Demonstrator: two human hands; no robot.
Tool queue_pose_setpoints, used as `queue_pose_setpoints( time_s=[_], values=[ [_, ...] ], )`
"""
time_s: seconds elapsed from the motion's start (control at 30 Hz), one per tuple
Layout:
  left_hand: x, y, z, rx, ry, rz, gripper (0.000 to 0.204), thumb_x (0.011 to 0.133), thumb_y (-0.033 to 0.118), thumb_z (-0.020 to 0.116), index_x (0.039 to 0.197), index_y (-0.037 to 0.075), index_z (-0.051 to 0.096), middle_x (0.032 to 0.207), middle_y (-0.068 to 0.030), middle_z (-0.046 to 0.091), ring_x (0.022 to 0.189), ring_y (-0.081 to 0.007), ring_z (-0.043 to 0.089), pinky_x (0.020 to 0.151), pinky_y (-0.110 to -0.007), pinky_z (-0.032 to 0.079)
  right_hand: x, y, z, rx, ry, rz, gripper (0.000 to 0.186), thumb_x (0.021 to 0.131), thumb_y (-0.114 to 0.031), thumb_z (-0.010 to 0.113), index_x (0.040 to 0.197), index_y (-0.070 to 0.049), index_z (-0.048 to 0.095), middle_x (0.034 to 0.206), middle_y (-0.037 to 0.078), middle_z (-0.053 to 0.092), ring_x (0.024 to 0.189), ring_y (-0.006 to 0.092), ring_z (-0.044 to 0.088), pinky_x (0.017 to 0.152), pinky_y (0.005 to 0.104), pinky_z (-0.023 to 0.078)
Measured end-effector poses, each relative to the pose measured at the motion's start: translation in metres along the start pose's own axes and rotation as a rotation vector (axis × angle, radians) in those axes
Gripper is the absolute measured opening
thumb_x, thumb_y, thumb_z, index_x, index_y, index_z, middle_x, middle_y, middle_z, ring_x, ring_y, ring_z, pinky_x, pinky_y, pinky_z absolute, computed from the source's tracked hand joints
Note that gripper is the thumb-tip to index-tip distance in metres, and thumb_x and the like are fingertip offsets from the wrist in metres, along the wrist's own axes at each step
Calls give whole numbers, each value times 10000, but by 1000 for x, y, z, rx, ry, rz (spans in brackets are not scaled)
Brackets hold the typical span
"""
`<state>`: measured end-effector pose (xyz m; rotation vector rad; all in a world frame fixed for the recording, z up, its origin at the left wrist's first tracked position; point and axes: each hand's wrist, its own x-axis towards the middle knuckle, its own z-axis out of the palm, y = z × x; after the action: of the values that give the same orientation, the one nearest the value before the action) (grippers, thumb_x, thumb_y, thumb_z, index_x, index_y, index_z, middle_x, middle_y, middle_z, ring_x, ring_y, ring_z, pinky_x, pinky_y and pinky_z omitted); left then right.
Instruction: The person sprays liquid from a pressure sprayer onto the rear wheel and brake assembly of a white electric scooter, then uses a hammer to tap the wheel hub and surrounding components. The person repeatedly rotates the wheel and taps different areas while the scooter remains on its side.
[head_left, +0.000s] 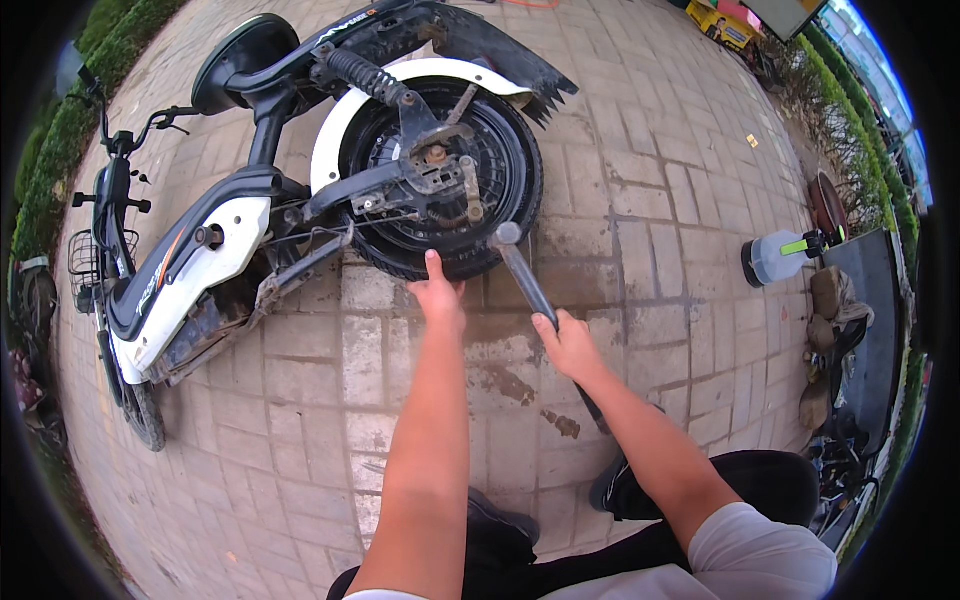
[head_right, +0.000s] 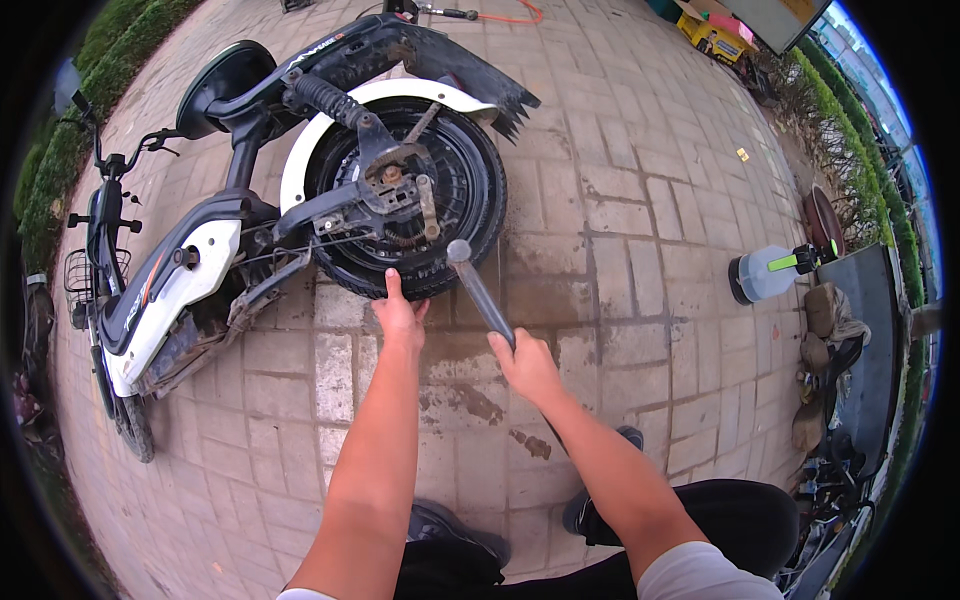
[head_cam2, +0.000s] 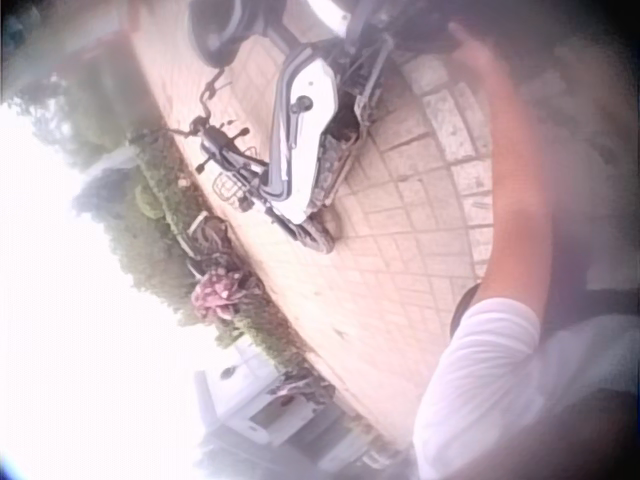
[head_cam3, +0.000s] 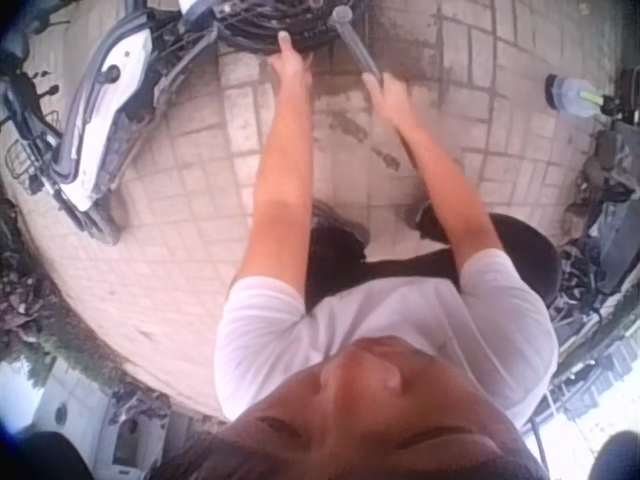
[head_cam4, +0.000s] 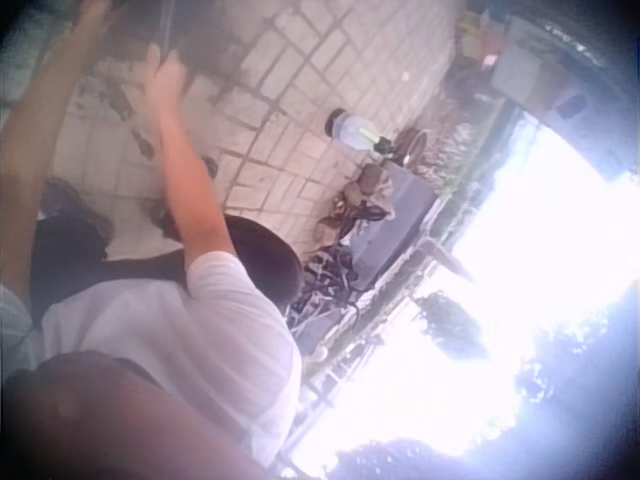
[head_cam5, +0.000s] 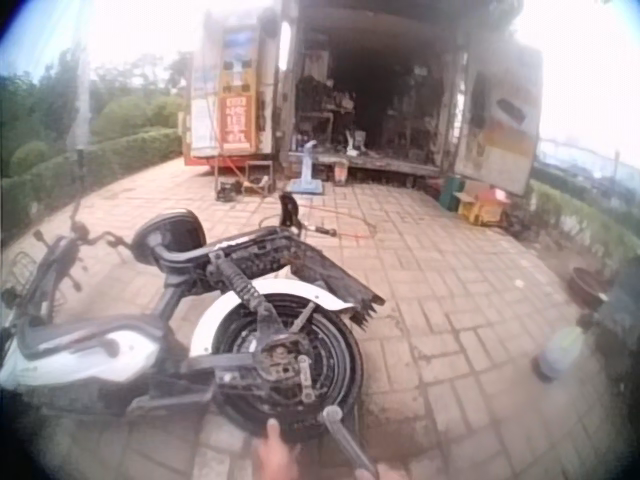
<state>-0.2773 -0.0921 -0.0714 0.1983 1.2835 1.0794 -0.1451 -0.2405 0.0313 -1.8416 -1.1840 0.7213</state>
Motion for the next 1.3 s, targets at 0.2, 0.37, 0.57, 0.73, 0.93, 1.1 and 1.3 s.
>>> queue_pose_setpoints(
  time_s=[0.2, 0.37, 0.57, 0.73, 0.93, 1.1, 1.3],
  values=[
    [-7, 0, -2, -12, -43, 49, 826, 850, 448, 670, 1367, 88, 135, 1325, -133, 411, 1096, -277, 519, 836, -443, 478, 5, -3, -5, 218, 108, -108, 437, 924, -398, 567, 794, 15, 505, 539, 103, 476, 472, 196, 466, 486, 334, 410],
    [-5, 0, -2, -29, -50, 20, 832, 859, 452, 658, 1379, 98, 114, 1330, -127, 404, 1093, -281, 515, 844, -440, 473, -1, 4, 4, -108, -37, 15, 456, 916, -414, 568, 779, 19, 523, 569, 123, 527, 486, 234, 519, 506, 360, 432],
    [-2, -2, -2, -35, -45, 12, 773, 883, 439, 634, 1371, 107, 135, 1357, -116, 382, 1125, -277, 496, 869, -438, 470, -13, 7, -2, 72, -25, 82, 491, 929, -434, 552, 769, 29, 530, 554, 130, 531, 499, 252, 529, 519, 367, 435],
    [-6, -1, -2, -16, -44, 32, 804, 880, 445, 634, 1391, 110, 111, 1359, -115, 383, 1126, -274, 497, 864, -441, 472, -10, 8, 4, 84, 110, -89, 485, 915, -434, 576, 775, 28, 532, 555, 139, 523, 520, 256, 525, 524, 364, 438],
    [-8, -2, -5, 3, -82, 59, 851, 875, 463, 632, 1400, 77, 85, 1370, -126, 371, 1140, -283, 491, 882, -451, 469, -7, 10, -1, -62, -16, 153, 452, 905, -403, 607, 798, 29, 528, 553, 136, 518, 503, 265, 499, 513, 359, 430],
    [-5, -4, -5, 23, -72, 57, 874, 872, 477, 629, 1403, 64, 70, 1377, -131, 362, 1156, -283, 477, 895, -448, 464, -13, 14, 0, 351, 108, -99, 436, 906, -398, 605, 827, 24, 524, 549, 128, 511, 488, 268, 495, 497, 348, 421],
    [-11, 1, -4, 34, -96, 59, 882, 871, 482, 627, 1412, 77, 60, 1388, -126, 346, 1154, -282, 473, 861, -451, 476, -2, 17, 5, -120, -43, 131, 455, 892, -412, 615, 810, 29, 535, 591, 186, 570, 560, 359, 590, 533, 414, 453]
  ],
)
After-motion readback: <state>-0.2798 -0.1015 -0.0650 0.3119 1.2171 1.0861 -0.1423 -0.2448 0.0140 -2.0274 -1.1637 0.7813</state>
